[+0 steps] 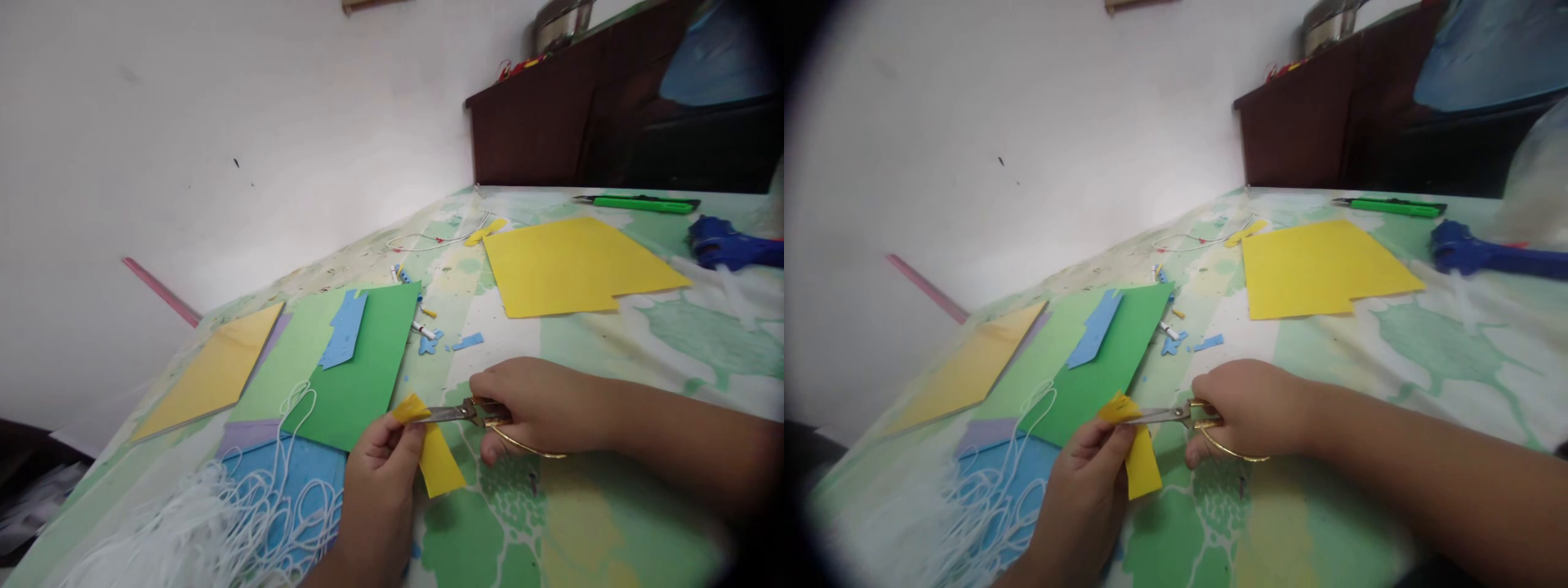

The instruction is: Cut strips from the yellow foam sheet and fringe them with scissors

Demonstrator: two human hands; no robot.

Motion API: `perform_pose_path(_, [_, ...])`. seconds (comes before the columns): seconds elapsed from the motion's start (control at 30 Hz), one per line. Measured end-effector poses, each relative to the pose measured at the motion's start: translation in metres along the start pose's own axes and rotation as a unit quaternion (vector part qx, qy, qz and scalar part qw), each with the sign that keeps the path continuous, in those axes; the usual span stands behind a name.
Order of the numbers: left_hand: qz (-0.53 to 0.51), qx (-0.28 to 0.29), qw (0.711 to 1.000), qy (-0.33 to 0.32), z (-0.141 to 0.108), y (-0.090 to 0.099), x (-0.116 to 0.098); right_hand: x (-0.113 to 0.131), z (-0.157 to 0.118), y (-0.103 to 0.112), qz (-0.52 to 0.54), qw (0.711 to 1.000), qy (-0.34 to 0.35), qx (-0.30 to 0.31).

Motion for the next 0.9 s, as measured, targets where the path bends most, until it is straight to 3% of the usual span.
perform_pose_path(0.27, [0.051,-0.030,0.998,0.013,-0.0073,-0.0005,-0.0050,0.0004,-0.0014,0.0006,0.007,1.000,0.003,0.009])
perform_pose_path(0.9, [0.017,-0.021,1.000,0.007,-0.0061,-0.0059,-0.0070,0.0022,0.0004,0.0003,0.001,1.000,0.010,0.009])
Point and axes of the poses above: each hand's wrist, its own z-axis towards the middle knuckle, its own y-axis out of the back of the hand, x = y × z, the point moved 10 cm from there along z, towards the middle knuckle, and after that the axes turned 8 degrees about -z, right-handed, at the moved point
